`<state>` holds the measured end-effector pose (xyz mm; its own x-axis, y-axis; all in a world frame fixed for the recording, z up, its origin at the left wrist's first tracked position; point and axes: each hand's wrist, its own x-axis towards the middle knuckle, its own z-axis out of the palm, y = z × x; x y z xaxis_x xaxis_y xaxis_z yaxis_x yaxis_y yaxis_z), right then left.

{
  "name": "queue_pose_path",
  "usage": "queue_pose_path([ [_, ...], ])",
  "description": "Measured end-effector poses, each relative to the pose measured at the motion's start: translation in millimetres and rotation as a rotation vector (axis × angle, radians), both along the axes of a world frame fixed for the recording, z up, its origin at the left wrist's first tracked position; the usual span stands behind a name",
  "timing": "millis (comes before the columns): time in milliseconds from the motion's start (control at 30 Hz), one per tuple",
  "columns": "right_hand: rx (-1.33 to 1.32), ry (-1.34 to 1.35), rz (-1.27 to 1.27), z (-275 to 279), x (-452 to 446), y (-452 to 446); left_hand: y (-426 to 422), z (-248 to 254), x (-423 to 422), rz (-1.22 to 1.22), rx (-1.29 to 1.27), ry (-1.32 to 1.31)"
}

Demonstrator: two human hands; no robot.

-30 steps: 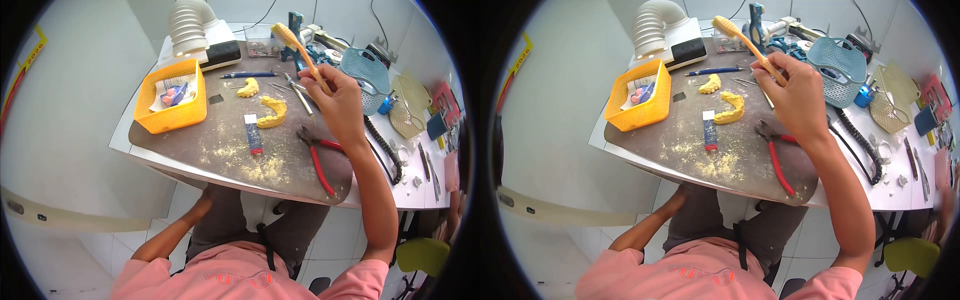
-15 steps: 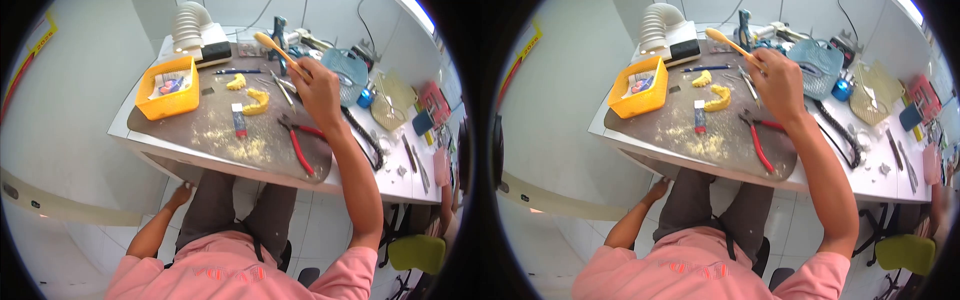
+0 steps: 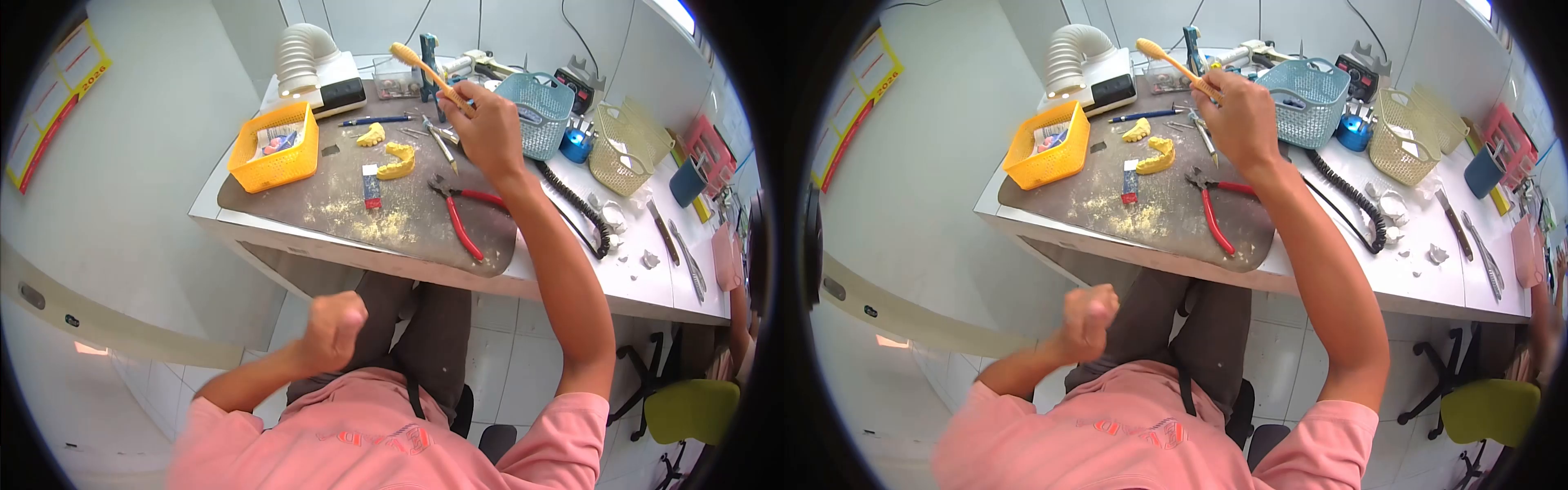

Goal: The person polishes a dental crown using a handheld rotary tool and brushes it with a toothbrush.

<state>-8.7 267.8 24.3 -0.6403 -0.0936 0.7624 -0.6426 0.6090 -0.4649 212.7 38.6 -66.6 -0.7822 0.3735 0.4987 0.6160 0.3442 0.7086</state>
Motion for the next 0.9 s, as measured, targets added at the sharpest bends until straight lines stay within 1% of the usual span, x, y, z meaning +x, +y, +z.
queue_pose_path([
  [33,0.0,0.014,0.004,0,0,-1,-1,16,-7,0.035,0.035,-0.094],
  [100,-0.004,-0.028,0.032,0,2,-3,-1,44,-28,0.158,-0.009,0.064],
  [167,-0.012,-0.032,0.041,3,6,-4,17,56,-62,0.17,0.269,0.317],
  [233,-0.04,-0.091,0.059,4,9,-7,18,91,-81,0.149,0.16,0.083],
  [267,-0.059,-0.096,0.055,5,11,-9,16,95,-98,0.149,0.17,0.082],
  [333,-0.061,-0.108,0.056,6,13,-10,13,97,-131,0.071,-0.046,-0.073],
  [367,-0.074,-0.117,0.054,7,14,-11,11,94,-145,0.068,-0.033,-0.065],
  [433,-0.075,-0.11,0.052,8,16,-13,6,90,-174,-0.027,-0.065,-0.216],
  [467,-0.087,-0.115,0.053,8,18,-14,7,89,-182,-0.063,-0.03,-0.297],
  [500,-0.08,-0.098,0.043,10,21,-15,8,87,-188,-0.074,-0.026,-0.28],
  [567,-0.064,-0.114,0.023,15,28,-20,11,83,-197,-0.18,0.109,-0.399],
  [600,-0.077,-0.09,0.071,13,28,-22,12,82,-201,-0.211,0.128,-0.411],
  [633,-0.067,-0.091,0.067,11,28,-24,12,78,-205,-0.216,0.137,-0.411],
  [700,-0.099,-0.074,0.119,8,27,-29,12,70,-210,-0.283,0.281,-0.412],
  [767,-0.063,-0.104,0.079,8,26,-32,6,70,-211,-0.286,0.275,-0.378],
  [833,0.03,-0.117,0.11,8,20,-34,1,67,-213,-0.288,0.38,-0.495],
  [900,0.046,-0.142,0.132,4,13,-38,-4,65,-216,-0.286,0.369,-0.54],
])
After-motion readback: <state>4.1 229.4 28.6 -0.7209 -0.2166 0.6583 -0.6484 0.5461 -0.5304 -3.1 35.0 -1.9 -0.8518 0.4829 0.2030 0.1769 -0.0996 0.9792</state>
